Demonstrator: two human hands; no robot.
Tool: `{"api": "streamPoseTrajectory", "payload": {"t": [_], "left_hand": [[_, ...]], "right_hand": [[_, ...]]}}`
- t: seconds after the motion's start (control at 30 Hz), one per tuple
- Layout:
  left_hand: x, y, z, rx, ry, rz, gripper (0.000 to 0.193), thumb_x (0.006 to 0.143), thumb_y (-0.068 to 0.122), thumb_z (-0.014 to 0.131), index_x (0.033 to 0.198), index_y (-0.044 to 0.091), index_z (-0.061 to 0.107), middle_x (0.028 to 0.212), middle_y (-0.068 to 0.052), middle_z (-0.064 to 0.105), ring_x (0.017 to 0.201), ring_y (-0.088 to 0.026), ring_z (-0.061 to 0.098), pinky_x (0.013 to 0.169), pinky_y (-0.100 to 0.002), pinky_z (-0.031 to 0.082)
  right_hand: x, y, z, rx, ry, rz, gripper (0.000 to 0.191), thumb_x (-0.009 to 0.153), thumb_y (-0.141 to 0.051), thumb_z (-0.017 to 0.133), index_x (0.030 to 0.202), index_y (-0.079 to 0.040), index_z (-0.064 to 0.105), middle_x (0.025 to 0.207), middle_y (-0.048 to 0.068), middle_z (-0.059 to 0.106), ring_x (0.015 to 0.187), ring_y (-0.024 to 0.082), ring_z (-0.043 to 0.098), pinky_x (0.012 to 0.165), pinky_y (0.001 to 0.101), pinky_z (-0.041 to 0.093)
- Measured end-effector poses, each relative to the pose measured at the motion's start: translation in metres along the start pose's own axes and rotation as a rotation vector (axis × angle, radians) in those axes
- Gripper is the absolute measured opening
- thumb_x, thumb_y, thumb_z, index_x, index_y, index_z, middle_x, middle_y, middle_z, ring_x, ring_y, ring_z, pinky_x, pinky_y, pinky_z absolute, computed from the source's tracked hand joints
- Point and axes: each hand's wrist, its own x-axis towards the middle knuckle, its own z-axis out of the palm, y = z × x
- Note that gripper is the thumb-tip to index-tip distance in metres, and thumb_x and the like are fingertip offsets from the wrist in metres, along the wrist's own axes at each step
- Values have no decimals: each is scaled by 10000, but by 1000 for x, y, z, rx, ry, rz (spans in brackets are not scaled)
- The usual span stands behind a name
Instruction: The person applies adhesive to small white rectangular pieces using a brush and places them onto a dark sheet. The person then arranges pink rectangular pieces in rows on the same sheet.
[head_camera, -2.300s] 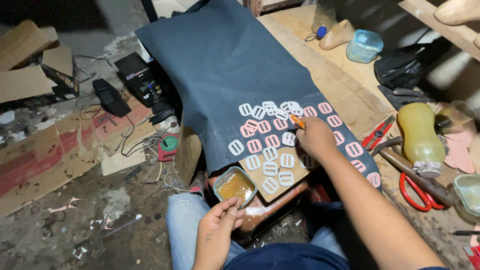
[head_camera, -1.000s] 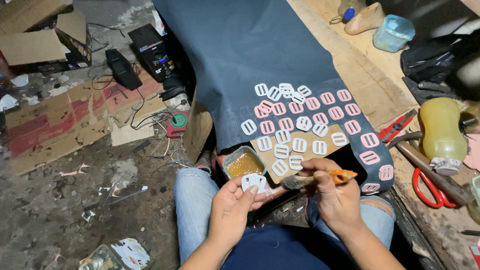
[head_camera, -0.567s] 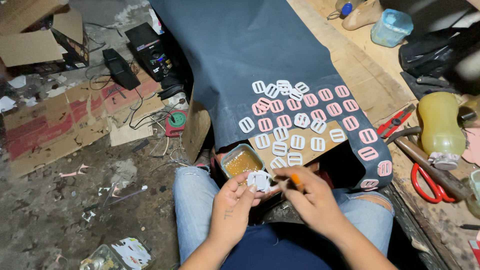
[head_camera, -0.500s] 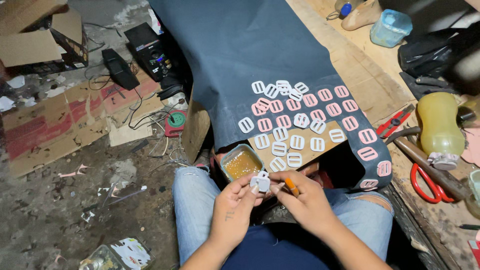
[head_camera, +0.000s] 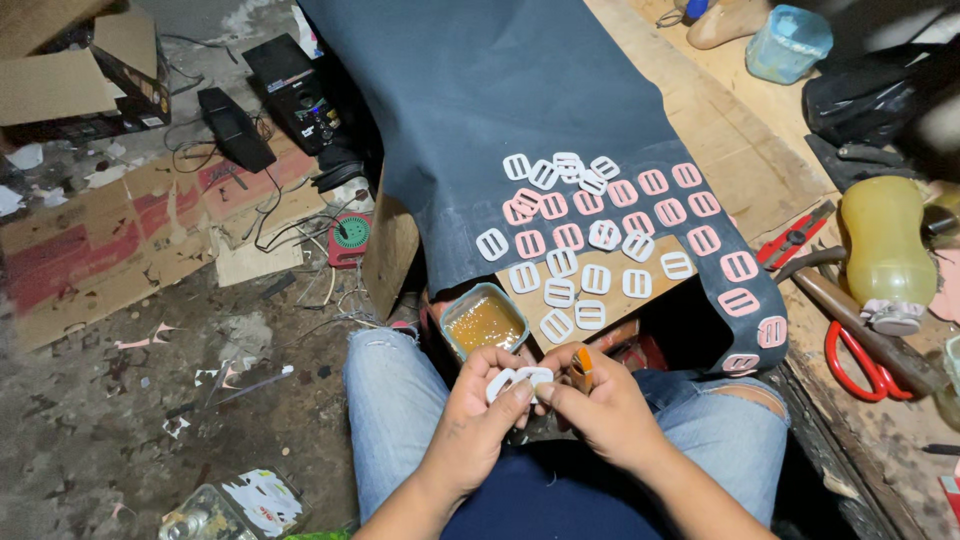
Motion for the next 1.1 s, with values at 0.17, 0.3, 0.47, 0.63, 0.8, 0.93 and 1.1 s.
{"api": "streamPoseTrajectory", "payload": {"t": [0.17,0.3,0.47,0.63,0.8,0.93,1.1], "left_hand": [[-3,0,6,123,29,29,143,1024,122,617,1107,8,587,998,-50,657,927,-94,613,847,-243,510],[-4,6,11,264,85,72,114,1002,98,610,1077,13,622,959,-47,677,890,-93,627,814,-246,527],[-7,9,12,732,127,291,130,944,79,674,1051,16,637,931,-59,689,814,-107,652,729,-247,542],[1,3,10,4,172,-128,112,981,85,618,1076,27,627,884,-88,675,704,-90,565,606,-235,458],[2,2,4,-238,152,-219,156,953,99,625,1090,25,629,888,-95,703,689,-97,573,581,-227,432],[2,4,4,-322,152,-158,168,972,92,651,1116,14,616,925,-55,665,726,-97,582,624,-241,464],[3,6,3,-2,183,-30,210,946,89,662,1138,24,609,936,-71,694,737,-106,621,658,-261,526]], "right_hand": [[-1,-3,-2,-25,23,18,155,881,-83,669,1015,-6,670,844,52,710,763,104,654,672,262,524],[2,1,0,-21,3,-31,144,892,-64,654,1016,9,666,863,56,706,793,110,655,717,263,536],[2,5,3,-204,113,-81,223,860,-58,669,1075,2,687,886,40,695,804,97,616,722,250,520],[3,-3,-11,113,-53,128,304,874,-110,644,1155,-18,717,873,49,714,775,114,647,665,270,523],[2,0,-13,126,-35,37,258,879,-119,683,1107,2,690,896,57,727,773,125,659,673,270,526],[0,4,-11,-114,27,50,168,895,-134,723,967,17,706,864,47,717,741,130,626,642,305,511],[-1,-1,-8,-522,-90,-160,253,798,-158,745,1011,-32,696,892,76,724,826,186,692,755,314,549]]}}
